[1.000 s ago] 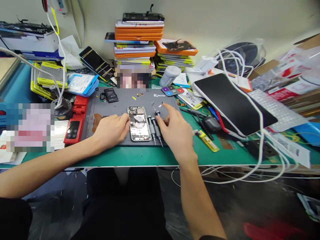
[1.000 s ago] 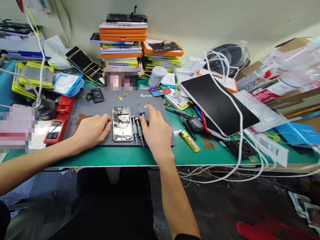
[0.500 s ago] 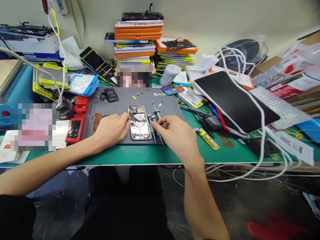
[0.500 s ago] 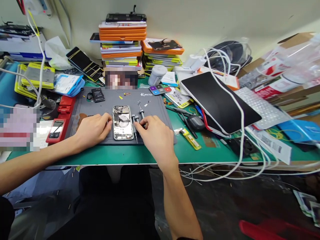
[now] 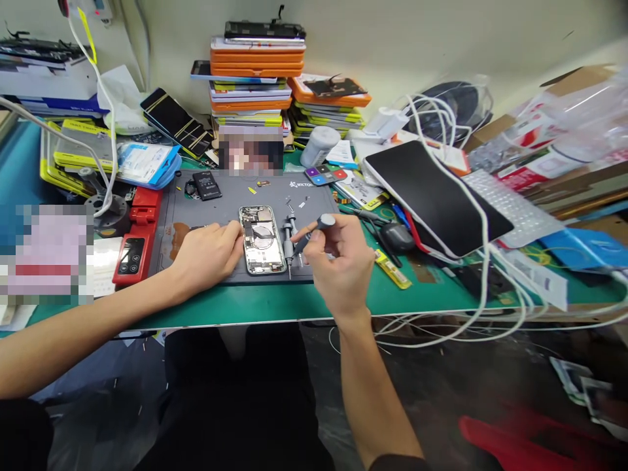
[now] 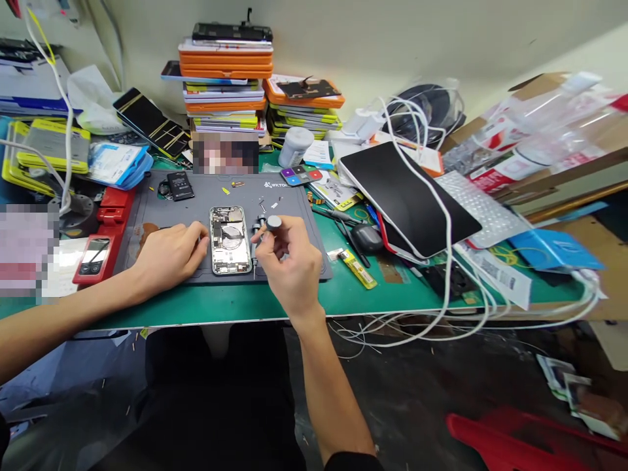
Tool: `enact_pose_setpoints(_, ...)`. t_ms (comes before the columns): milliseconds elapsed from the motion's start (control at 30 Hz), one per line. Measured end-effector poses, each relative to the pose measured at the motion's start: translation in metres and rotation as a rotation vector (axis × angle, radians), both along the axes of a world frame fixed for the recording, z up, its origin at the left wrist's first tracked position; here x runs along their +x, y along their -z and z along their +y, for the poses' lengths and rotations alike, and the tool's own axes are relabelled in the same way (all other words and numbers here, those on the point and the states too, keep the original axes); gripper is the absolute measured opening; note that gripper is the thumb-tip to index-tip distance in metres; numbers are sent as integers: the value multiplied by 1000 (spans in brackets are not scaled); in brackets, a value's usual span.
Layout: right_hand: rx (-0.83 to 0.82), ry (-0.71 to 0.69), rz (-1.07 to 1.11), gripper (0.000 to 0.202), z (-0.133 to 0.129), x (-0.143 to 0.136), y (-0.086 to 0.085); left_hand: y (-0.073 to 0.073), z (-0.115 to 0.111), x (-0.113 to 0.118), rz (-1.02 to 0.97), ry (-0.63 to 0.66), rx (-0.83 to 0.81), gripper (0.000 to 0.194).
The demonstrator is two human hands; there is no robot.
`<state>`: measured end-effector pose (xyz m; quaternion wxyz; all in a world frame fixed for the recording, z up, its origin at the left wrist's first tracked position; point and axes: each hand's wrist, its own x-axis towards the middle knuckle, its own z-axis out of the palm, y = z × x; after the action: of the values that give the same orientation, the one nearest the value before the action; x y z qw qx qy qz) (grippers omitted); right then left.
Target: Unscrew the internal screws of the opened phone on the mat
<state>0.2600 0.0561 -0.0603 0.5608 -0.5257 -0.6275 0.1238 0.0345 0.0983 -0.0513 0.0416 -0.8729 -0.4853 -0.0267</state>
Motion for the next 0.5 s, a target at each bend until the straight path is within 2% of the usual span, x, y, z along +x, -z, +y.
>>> enact_pose_setpoints(167,57,-25,-47,12,0,-1,5,0,0,0,11,0,1,37)
enact_pose_setpoints(267,85,-26,60,15,1,-3,4,-1,-1,1,15,-6,-4,38)
enact_pose_setpoints(367,73,-55,197,29,4,-11,-2,-2,-2,1,10,-19,-9,37)
enact_pose_setpoints(500,15,-112,238,45,8,-26,-6,-2,-3,1,-5,-18,-23,35)
